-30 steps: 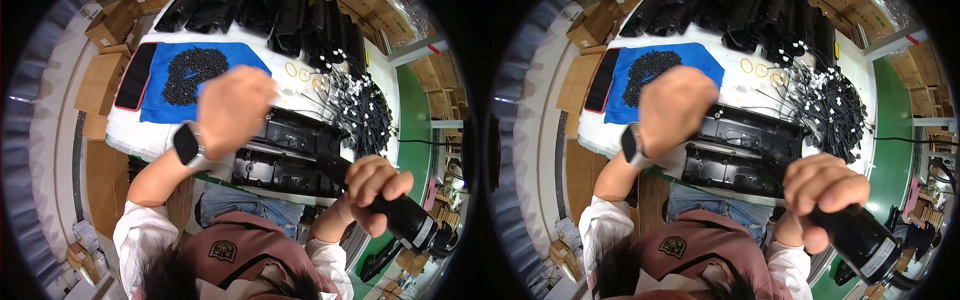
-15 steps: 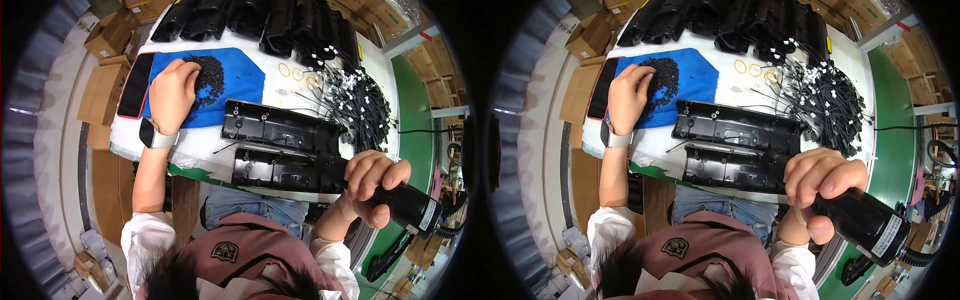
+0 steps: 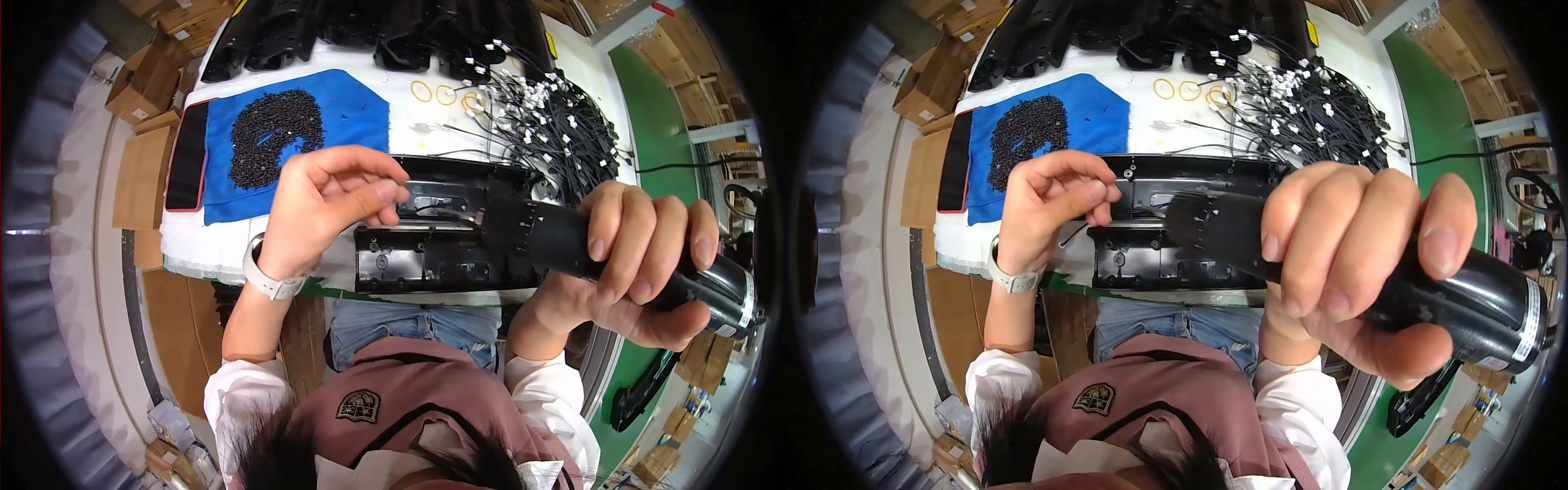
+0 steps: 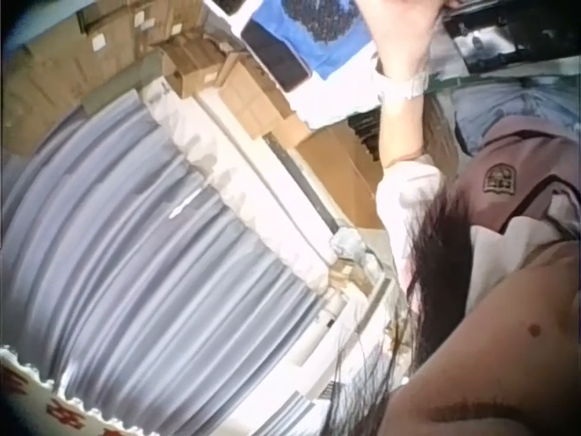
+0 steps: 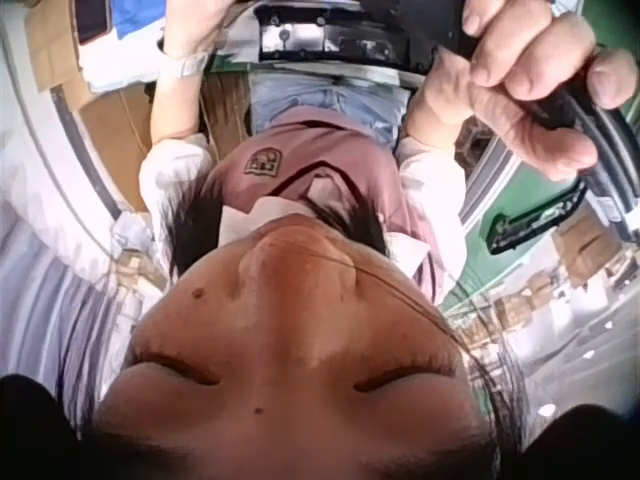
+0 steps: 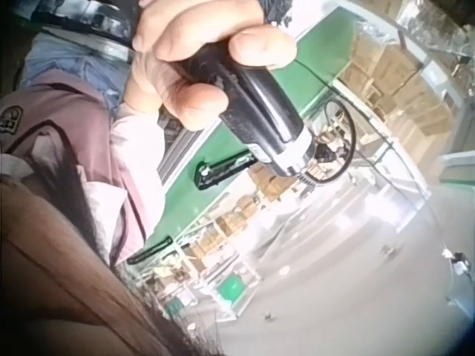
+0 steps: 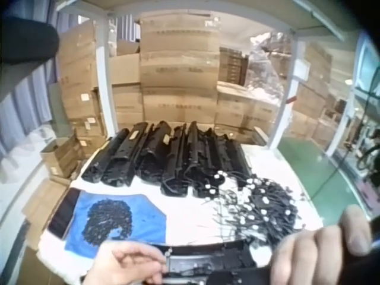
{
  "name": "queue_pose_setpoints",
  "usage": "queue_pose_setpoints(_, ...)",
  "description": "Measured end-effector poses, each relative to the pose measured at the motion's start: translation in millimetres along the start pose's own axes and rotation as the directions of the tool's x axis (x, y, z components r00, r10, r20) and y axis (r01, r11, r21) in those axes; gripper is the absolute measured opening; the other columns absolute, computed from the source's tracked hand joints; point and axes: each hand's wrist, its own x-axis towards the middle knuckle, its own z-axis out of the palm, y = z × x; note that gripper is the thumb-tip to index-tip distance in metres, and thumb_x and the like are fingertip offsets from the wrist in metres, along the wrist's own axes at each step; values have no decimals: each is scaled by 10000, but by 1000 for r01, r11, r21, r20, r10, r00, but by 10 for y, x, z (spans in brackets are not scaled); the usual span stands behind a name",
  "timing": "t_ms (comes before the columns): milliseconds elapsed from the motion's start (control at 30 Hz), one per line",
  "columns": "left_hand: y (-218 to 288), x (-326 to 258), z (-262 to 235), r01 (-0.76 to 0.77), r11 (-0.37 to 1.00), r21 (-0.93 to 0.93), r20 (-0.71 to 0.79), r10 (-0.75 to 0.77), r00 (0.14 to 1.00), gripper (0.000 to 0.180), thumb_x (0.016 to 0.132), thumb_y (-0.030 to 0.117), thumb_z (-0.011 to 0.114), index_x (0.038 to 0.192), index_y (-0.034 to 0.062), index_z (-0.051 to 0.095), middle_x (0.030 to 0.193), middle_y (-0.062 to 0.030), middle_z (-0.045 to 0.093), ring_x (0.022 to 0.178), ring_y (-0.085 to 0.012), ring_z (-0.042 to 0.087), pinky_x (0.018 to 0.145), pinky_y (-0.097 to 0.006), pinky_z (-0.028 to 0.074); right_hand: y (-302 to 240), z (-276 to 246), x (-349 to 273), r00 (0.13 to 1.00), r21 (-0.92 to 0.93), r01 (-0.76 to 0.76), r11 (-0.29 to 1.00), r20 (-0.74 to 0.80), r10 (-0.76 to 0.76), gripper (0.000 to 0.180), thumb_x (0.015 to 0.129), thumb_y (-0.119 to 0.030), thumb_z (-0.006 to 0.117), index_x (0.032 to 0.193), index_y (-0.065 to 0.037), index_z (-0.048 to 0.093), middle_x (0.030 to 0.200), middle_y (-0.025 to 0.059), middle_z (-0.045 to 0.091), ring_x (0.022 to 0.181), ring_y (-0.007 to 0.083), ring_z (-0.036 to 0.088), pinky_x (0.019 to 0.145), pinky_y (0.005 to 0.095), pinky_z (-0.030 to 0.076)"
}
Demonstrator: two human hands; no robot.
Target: Assembling plastic housings for electronic components using an electric screwdriver and wiring harnesses.
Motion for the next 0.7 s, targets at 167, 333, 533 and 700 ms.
queue_pose_setpoints(167, -41, -10, 133, 116, 989, -87, 89, -108, 990, 156, 891, 45, 677, 986, -78, 673, 833, -140, 700, 659, -146, 670, 616, -239, 548, -8, 21, 1, 1000, 85, 16, 996, -15, -15, 329, 804, -274, 733, 1003, -102, 535, 627, -45, 531, 474, 83, 502, 616, 287, 390)
queue_pose_setpoints(333, -102, -5, 174, 116, 988, -106, 111, -104, 988, 143, 883, 24, 677, 986, -75, 673, 841, -145, 702, 670, -151, 677, 628, -243, 555, 3, -4, -24, 1000, 89, -2, 996, -6, 2, 327, 823, -284, 712, 1026, -97, 538, 644, -41, 533, 484, 87, 501, 618, 289, 386)
queue_pose_setpoints(533, -138, -26, 177, 141, 982, -129, 130, -124, 984, 152, 863, -13, 680, 1003, -72, 674, 874, -153, 711, 712, -171, 697, 647, -248, 563, 29, -2, -51, 1000, 98, 0, 995, -21, 2, 315, 831, -277, 712, 1020, -101, 532, 645, -42, 541, 479, 87, 509, 599, 284, 392)
queue_pose_setpoints(700, -171, -10, 204, 258, 911, -322, 240, -185, 953, 152, 855, -26, 677, 1002, -64, 677, 889, -154, 711, 724, -181, 704, 650, -258, 568, 76, -15, -78, 999, 99, 36, 994, 16, -38, 308, 816, -259, 732, 993, -109, 529, 622, -50, 554, 453, 72, 515, 563, 268, 402)
